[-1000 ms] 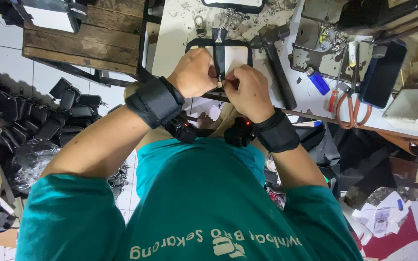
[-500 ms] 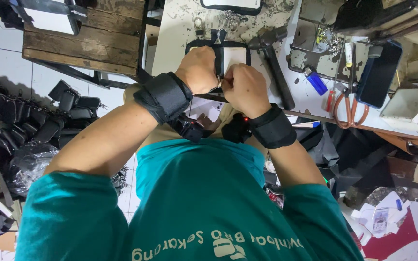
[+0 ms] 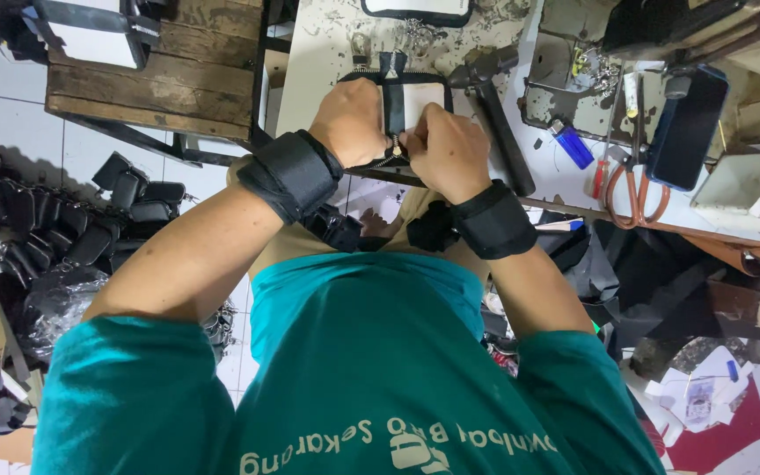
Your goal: The person works at a cluttered leather workshop table finishing small black zippered pouches. They hold a pouch, hammer along its zipper edge with a mallet, work the zipper with a pointed tool, open and close the zipper, and set finished pouches aside while picking up the next one.
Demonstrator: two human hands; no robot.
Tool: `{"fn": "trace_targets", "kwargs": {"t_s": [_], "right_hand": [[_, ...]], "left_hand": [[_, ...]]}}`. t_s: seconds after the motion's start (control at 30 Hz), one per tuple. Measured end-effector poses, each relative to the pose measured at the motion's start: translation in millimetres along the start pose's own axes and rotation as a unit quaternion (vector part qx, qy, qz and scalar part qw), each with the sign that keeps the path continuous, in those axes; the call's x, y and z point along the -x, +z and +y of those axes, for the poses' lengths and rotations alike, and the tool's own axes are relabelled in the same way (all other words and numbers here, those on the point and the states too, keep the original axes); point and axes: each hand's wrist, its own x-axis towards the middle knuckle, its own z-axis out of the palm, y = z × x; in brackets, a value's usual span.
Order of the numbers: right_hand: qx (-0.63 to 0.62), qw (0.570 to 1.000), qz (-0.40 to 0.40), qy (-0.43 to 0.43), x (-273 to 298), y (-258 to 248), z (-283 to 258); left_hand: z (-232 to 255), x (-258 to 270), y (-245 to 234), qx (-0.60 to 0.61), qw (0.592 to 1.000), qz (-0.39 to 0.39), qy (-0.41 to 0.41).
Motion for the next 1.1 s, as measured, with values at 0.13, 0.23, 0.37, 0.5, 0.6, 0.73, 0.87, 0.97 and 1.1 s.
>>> {"fn": "trace_targets", "kwargs": {"t_s": [0.13, 0.23, 0.37, 0.5, 0.6, 0.73, 0.87, 0.97, 1.1], "right_hand": [[-0.048, 0.998, -0.035, -0.009, 1.2, -10.7, 3.2], [-0.047, 0.998, -0.023, -0.03, 0.6, -5.7, 6.1], [-0.012, 0.999, -0.038, -0.016, -6.2, -4.8, 4.9], [-0.005, 1.0, -0.021, -0.014, -4.5, 0.4, 8.7], [0.008, 0.999, 0.032, -0.01, -4.7, 12.4, 10.6], [-0.046, 0.998, -0.038, -0.038, -8.0, -10.0, 11.6], [-0.081, 0.995, 0.008, -0.054, -11.1, -34.1, 5.0], [-0.113, 0.99, 0.055, -0.057, -22.6, -35.9, 3.4], [-0.157, 0.981, 0.065, -0.094, -39.5, -30.1, 3.2]], "left_hand": [[-1.6, 16.4, -5.2, 0.075, 0.993, 0.078, 0.04], [0.1, 26.4, -11.7, 0.087, 0.993, 0.051, 0.056], [1.2, 24.2, -17.9, 0.1, 0.994, 0.021, 0.044], [-6.7, 11.0, -8.6, 0.063, 0.995, 0.055, 0.049], [-14.3, 1.5, 6.0, 0.043, 0.986, 0.124, 0.101], [-11.4, 13.8, -17.2, 0.05, 0.986, 0.123, 0.104], [-8.2, 14.4, -34.3, 0.041, 0.975, 0.184, 0.116], [-24.2, -35.4, -1.6, 0.001, 0.951, 0.28, 0.129], [-29.7, -34.4, -11.2, 0.071, 0.949, 0.238, 0.193]]}}
